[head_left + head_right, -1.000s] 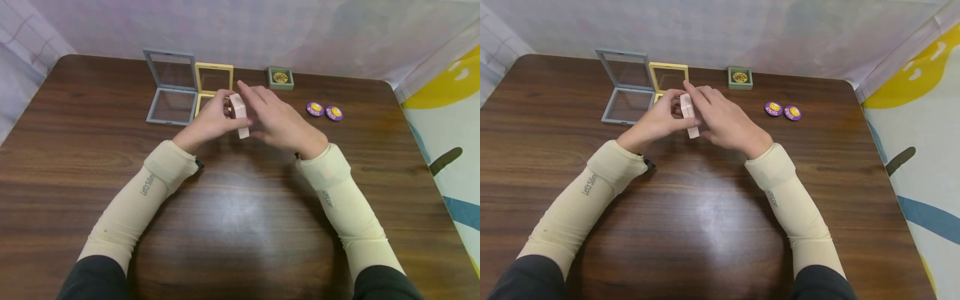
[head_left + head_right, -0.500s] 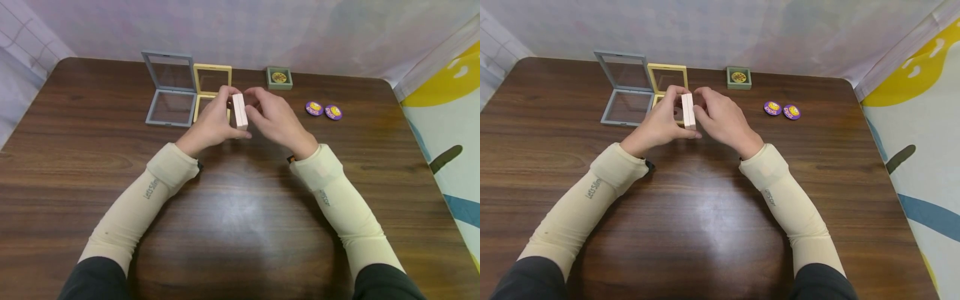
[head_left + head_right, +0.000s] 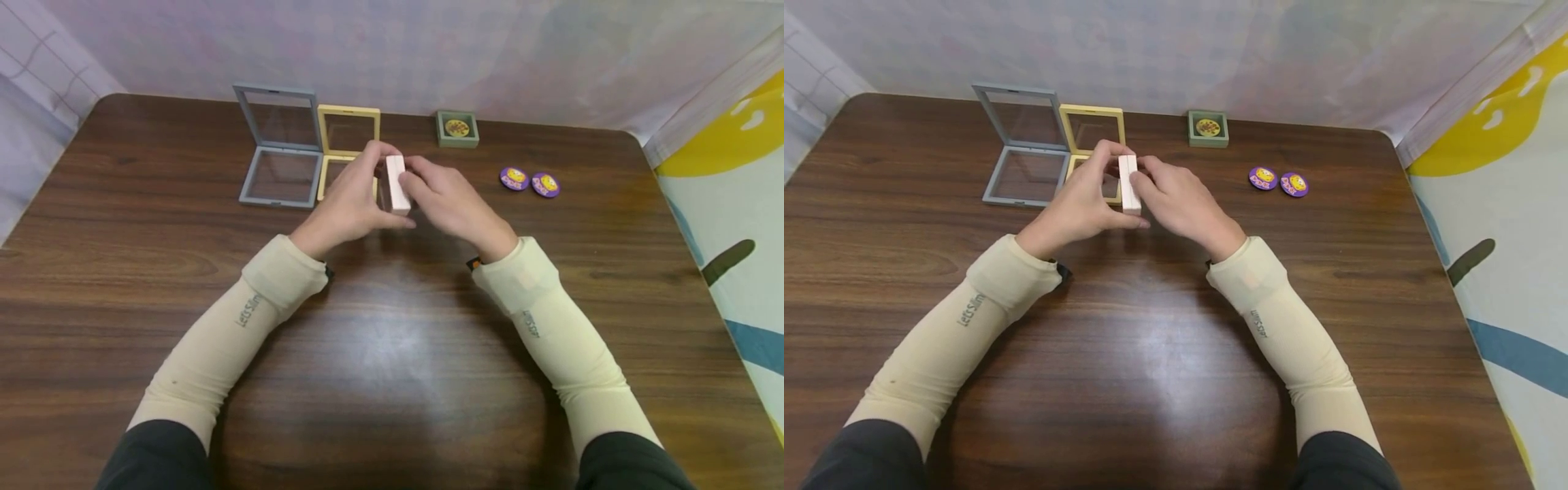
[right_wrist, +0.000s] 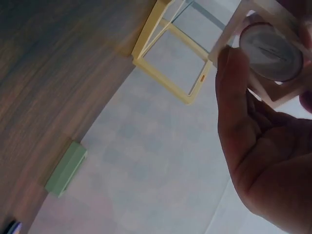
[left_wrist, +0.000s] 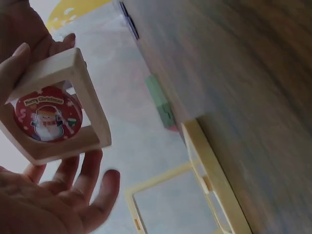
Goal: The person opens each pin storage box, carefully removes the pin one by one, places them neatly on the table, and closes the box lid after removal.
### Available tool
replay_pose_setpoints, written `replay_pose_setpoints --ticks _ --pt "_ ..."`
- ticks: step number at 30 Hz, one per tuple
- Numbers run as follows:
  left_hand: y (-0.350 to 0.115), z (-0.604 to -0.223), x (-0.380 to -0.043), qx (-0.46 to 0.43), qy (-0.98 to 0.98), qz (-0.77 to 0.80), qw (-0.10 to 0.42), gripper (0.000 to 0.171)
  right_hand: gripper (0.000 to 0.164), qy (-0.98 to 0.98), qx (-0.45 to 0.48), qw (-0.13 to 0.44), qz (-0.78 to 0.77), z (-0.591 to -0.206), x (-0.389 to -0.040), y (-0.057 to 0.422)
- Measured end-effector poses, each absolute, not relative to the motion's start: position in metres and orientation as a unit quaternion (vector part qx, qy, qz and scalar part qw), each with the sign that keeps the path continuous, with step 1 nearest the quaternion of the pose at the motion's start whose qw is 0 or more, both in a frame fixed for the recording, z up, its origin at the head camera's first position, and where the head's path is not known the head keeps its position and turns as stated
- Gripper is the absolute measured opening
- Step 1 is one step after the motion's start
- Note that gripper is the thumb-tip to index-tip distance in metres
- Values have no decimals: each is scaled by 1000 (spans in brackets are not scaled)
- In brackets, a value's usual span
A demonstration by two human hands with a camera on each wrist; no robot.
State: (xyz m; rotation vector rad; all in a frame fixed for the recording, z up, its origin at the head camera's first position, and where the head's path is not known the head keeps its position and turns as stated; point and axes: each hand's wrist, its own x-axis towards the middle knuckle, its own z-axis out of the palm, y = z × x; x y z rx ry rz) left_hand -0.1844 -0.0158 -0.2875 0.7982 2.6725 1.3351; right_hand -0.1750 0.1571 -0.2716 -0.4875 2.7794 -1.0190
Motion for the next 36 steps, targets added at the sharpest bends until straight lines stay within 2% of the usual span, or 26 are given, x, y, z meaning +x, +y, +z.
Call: replay_pose_setpoints --ticks 5,8,13,26,31,36 --pt "-13 -291 -183 243 876 414 51 89 45 899 -133 167 -382 -273 -177 157" --pt "-12 -293 -182 242 883 399 49 88 44 858 -108 219 -452 -277 -180 156" --pt "-11 -295 -181 243 889 386 29 87 42 799 -92 260 -534 -281 -183 156" --pt "-7 -296 -179 256 893 370 16 84 38 783 -132 297 -530 -281 -183 165" --pt "-5 -296 -179 253 902 349 21 84 34 800 -122 294 -509 -282 -183 166" --pt "-6 -293 -181 248 899 359 22 82 36 773 -113 282 -557 -284 -185 166"
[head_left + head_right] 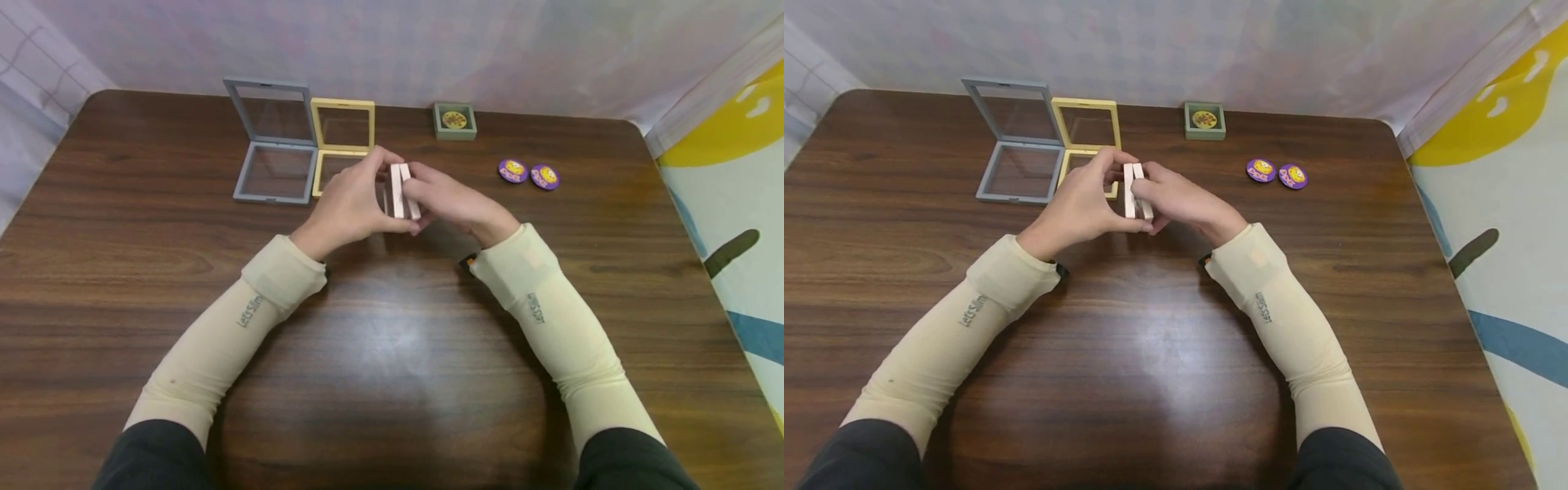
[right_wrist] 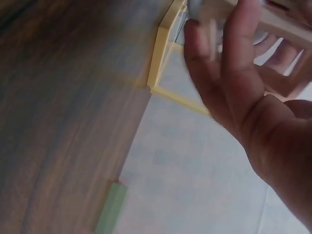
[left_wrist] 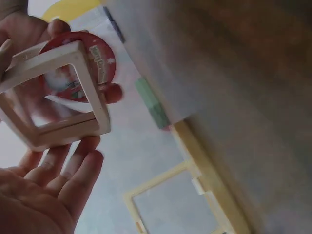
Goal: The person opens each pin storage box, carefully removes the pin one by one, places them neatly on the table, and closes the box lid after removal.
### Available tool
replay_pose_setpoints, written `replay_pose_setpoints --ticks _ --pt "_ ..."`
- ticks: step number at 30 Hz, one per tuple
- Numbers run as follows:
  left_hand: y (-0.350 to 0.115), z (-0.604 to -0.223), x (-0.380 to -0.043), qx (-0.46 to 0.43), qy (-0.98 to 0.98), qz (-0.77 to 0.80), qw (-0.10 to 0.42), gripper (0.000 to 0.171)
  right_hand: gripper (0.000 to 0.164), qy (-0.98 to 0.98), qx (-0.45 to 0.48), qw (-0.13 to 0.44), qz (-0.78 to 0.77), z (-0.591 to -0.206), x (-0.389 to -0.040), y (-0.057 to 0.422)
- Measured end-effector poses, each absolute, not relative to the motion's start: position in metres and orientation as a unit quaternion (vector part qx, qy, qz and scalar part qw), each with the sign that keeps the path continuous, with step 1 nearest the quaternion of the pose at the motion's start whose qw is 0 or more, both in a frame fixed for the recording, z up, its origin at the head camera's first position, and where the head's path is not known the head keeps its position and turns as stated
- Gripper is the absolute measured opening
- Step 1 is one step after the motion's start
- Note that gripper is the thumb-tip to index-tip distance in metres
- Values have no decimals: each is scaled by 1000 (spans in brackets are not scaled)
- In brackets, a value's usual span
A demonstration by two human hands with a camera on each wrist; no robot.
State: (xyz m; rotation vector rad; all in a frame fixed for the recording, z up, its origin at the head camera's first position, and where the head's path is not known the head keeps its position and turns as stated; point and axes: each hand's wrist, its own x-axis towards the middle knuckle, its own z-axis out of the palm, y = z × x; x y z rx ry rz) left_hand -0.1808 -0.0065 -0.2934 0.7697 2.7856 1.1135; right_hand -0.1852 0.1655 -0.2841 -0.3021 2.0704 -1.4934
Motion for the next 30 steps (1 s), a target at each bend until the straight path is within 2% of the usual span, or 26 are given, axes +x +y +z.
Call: replay_pose_setpoints --ticks 11,20,30 --pt "-7 -294 -183 238 899 362 62 82 38 754 -117 317 -564 -291 -190 168" --pt "-8 -297 -184 238 900 360 65 84 31 766 -108 311 -552 -292 -192 165" --pt "-8 -298 -184 236 896 369 79 82 34 781 -102 294 -542 -291 -193 168"
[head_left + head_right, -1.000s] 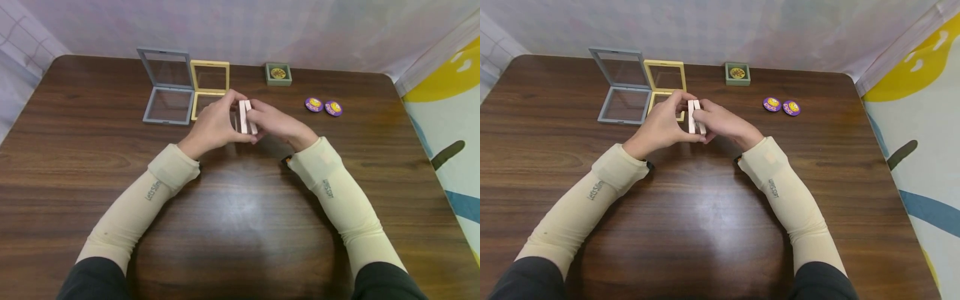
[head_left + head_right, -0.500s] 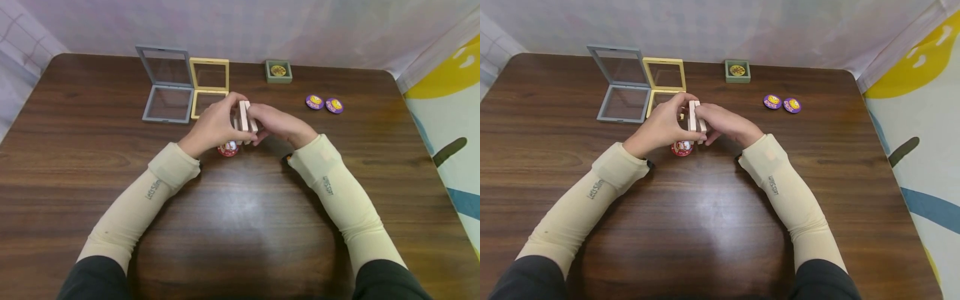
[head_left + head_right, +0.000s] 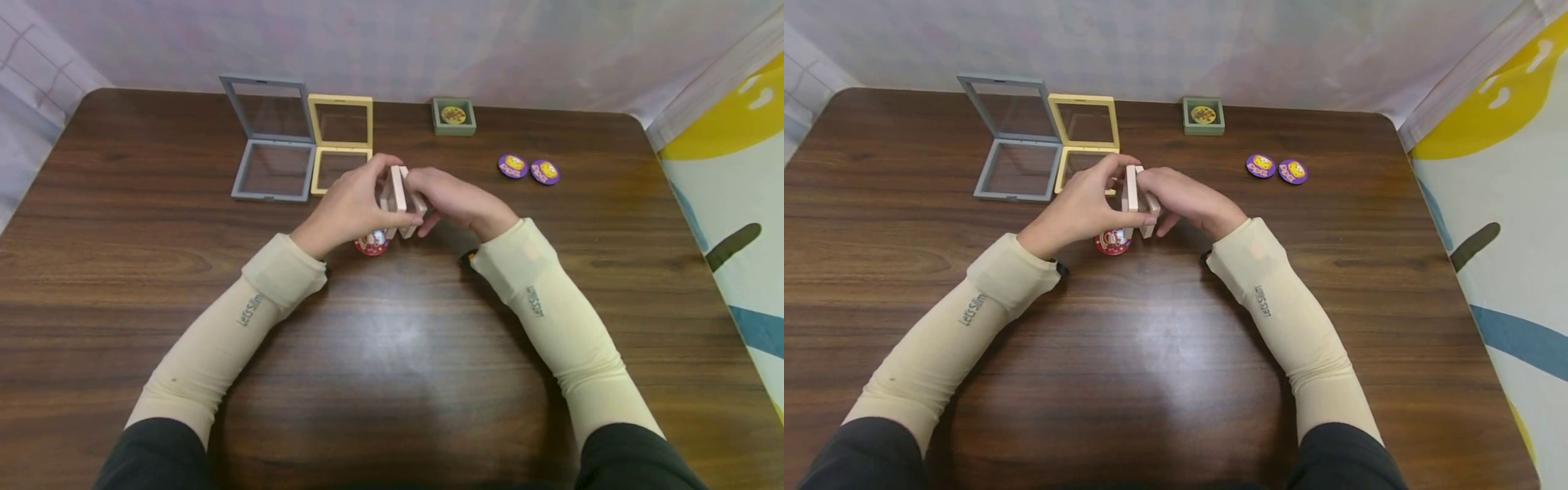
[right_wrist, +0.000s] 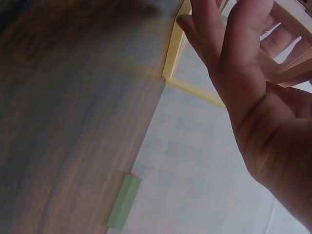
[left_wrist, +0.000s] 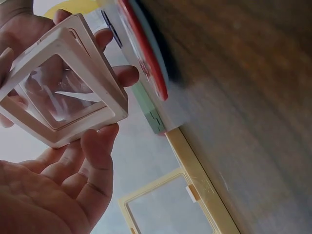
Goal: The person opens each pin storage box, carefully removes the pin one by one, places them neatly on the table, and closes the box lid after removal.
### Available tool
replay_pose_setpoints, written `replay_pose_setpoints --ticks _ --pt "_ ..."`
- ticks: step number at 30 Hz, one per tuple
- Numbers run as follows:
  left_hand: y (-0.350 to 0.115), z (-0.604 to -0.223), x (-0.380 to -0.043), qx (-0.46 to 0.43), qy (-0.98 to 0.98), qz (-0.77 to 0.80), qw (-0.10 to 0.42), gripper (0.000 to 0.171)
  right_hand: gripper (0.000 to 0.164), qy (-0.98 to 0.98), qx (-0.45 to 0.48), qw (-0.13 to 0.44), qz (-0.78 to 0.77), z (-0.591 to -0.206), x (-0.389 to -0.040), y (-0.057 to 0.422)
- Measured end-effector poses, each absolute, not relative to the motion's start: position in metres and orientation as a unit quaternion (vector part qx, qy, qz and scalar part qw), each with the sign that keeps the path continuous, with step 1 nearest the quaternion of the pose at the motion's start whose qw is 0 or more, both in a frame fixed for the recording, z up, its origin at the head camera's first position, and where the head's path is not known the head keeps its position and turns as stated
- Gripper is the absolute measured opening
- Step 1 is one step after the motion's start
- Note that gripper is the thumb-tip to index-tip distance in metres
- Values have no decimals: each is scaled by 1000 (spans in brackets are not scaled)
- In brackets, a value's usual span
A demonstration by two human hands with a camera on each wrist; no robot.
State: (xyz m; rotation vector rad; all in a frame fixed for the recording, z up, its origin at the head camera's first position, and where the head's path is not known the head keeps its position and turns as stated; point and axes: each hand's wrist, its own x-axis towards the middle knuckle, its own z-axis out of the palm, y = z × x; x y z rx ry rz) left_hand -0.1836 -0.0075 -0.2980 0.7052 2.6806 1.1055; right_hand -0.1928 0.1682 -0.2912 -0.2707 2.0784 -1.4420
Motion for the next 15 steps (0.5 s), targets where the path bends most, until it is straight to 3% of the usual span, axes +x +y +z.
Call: replay_pose_setpoints --ticks 8,15 --pt "-7 -297 -185 201 892 391 108 95 32 796 -84 276 -532 -291 -195 169" --pt "-8 -297 -186 188 875 438 83 70 32 800 -67 285 -523 -290 -197 167"
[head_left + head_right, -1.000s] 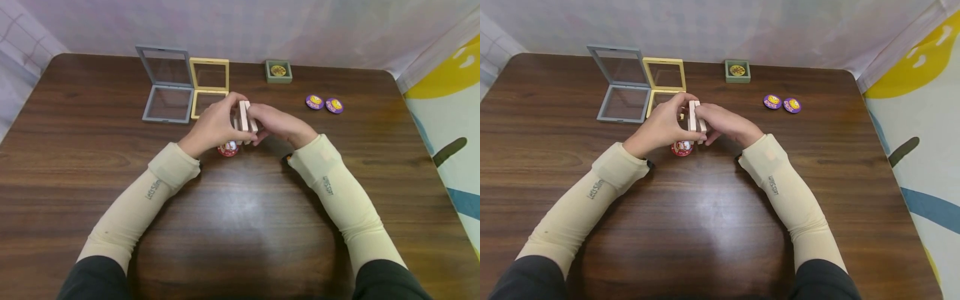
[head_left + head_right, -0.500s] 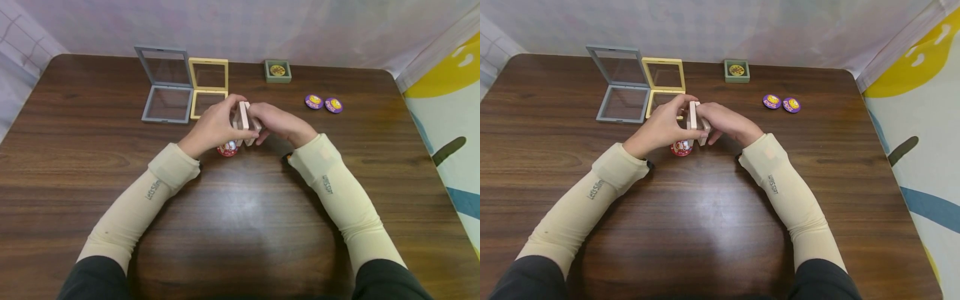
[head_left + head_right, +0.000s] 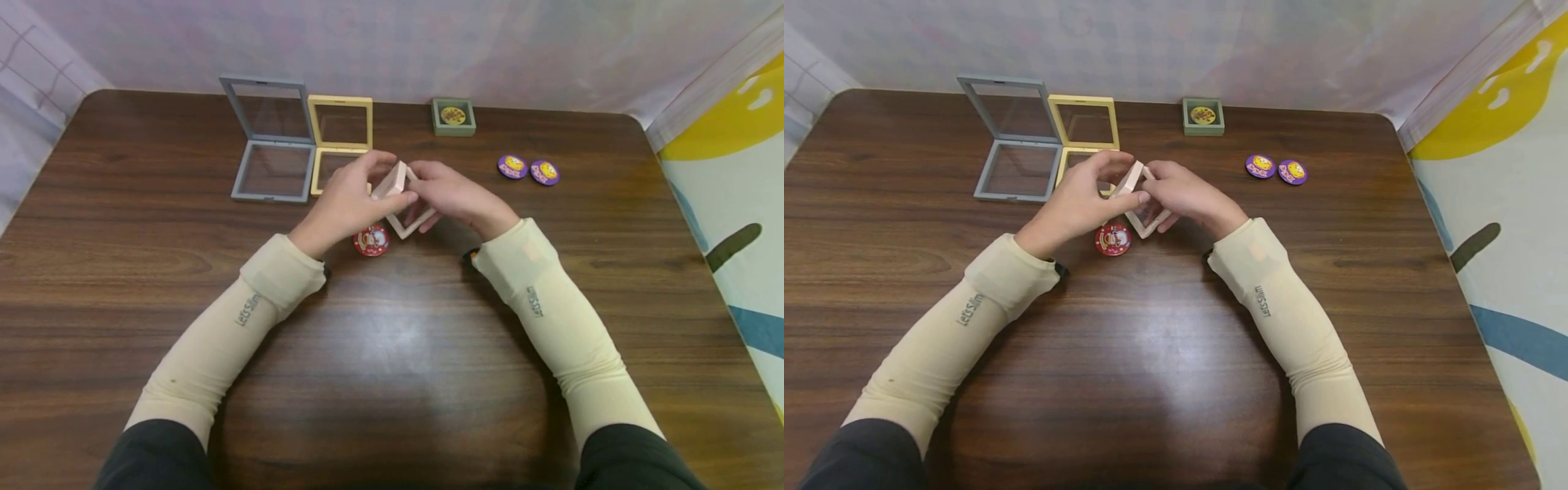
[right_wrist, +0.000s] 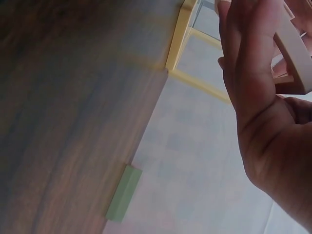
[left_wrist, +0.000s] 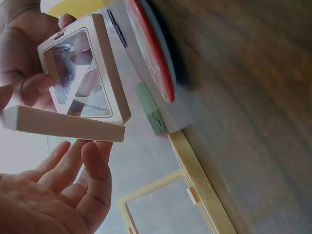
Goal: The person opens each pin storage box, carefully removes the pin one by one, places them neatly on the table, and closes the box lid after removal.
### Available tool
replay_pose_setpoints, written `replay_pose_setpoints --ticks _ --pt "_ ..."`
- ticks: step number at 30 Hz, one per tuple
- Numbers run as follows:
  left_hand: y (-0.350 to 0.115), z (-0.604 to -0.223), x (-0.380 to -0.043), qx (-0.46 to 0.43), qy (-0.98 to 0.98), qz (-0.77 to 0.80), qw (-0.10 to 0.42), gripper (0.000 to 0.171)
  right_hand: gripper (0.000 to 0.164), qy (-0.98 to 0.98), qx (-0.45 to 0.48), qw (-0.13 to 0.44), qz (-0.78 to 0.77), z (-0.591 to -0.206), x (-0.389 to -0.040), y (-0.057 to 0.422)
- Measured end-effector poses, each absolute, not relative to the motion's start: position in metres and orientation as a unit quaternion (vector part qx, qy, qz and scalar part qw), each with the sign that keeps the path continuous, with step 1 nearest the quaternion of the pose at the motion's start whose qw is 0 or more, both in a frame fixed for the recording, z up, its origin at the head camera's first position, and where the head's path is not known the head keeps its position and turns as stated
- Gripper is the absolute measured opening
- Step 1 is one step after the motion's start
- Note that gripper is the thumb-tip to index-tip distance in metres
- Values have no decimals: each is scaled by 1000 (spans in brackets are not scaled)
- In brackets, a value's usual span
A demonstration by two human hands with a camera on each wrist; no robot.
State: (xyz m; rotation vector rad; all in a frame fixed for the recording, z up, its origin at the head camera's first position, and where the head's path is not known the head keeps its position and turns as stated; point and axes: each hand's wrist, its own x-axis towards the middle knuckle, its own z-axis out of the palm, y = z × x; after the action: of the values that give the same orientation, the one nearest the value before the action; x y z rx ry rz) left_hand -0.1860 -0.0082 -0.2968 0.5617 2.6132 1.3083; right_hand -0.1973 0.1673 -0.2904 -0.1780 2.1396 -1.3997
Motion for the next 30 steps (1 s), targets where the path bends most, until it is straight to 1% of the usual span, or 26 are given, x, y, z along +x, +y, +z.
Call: replay_pose_setpoints --ticks 3,10,16,19,21,24,27,30 --pt "-9 -297 -185 195 877 433 75 65 31 802 -68 287 -520 -291 -197 167" --pt "-13 -292 -187 190 873 445 56 63 34 808 -70 268 -521 -292 -197 169" --pt "-30 -277 -191 183 849 492 55 49 41 820 -85 254 -506 -291 -199 171" --pt "-36 -270 -191 170 845 503 60 48 41 833 -94 254 -482 -291 -199 170" --pt "-38 -268 -191 164 848 498 72 50 38 850 -106 249 -452 -292 -199 169" --pt "-38 -267 -192 154 858 481 89 55 31 892 -139 230 -363 -295 -198 166" --pt "-39 -268 -193 145 865 472 87 57 27 929 -180 207 -250 -297 -196 162" --pt "-39 -269 -194 132 866 475 86 61 31 944 -215 199 -149 -300 -190 154"
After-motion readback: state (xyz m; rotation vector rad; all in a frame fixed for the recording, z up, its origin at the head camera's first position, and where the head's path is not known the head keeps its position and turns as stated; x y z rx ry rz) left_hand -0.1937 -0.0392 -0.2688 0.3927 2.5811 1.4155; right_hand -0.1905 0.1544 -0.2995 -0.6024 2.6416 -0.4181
